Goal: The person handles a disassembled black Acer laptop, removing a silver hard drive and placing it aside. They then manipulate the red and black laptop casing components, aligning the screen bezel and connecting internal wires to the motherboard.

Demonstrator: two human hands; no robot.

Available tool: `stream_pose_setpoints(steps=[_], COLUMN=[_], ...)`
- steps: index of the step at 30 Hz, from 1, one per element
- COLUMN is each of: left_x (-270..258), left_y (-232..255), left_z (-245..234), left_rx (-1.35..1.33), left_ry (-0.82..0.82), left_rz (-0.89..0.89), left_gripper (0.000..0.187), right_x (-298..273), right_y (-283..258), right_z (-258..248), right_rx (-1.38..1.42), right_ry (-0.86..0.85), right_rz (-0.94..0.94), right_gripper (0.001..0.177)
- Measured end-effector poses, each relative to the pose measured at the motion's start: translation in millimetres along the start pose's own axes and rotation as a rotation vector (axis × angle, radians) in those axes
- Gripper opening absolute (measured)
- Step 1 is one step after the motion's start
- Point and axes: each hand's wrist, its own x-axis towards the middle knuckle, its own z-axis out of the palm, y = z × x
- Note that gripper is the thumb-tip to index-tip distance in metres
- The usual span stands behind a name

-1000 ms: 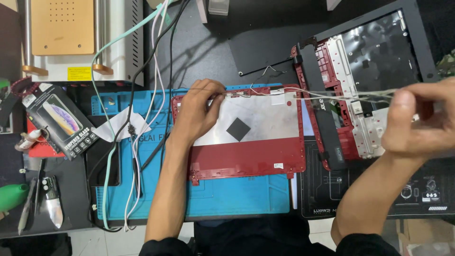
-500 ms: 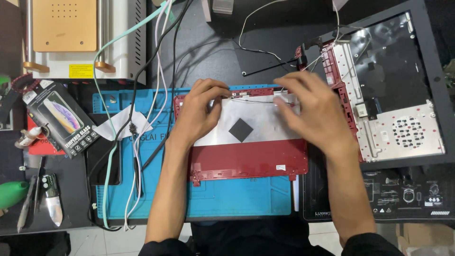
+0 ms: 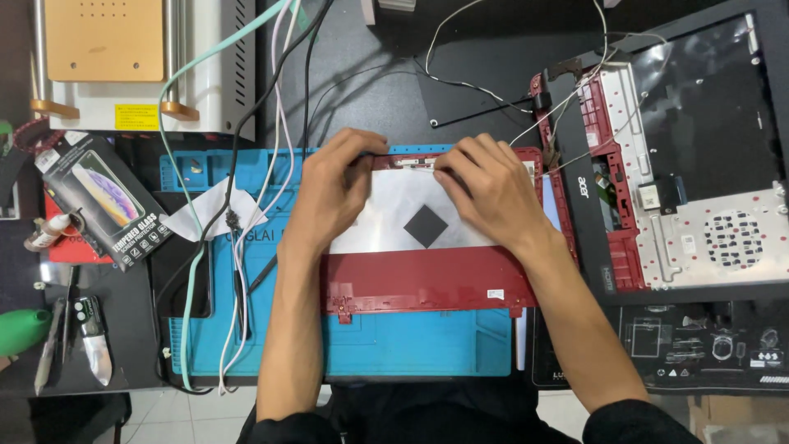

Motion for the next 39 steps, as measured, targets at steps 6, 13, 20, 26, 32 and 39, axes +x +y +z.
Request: stream_pose_setpoints(steps=[6, 13, 20, 26, 32, 39], left_x=[1, -1, -9, -9, -10, -11], left_y=[-2, -1, 11, 9, 9, 15], left_z=[-7, -5, 2, 7, 9, 23], left_rx=[-0.032, 0.067, 0.301, 0.397, 0.401, 0.567], left_ry=[0.014, -0.055, -0.046, -0.042, -0.065, -0.059], left_rz=[-0.055, -0.015, 0.104, 0.166, 0.142, 0.218], left_gripper=[0.021, 0.031, 0.027, 0.027, 0.028, 0.024], right_x=[-4, -5, -7, -6, -6, -5], right_y=[8, 10, 13, 9, 10, 10], right_z=[5, 7, 12, 12, 13, 14], right_rx=[-0.031, -0.047, -0.038, -0.028, -0.033, -0.01], right_ry=[0.028, 0.014, 0.063, 0.094, 0.097, 0.094], right_rz=[-0.078, -0.083, -0.089, -0.067, -0.061, -0.045], right_gripper=[0.013, 0.02, 0.015, 0.016, 0.018, 0.016])
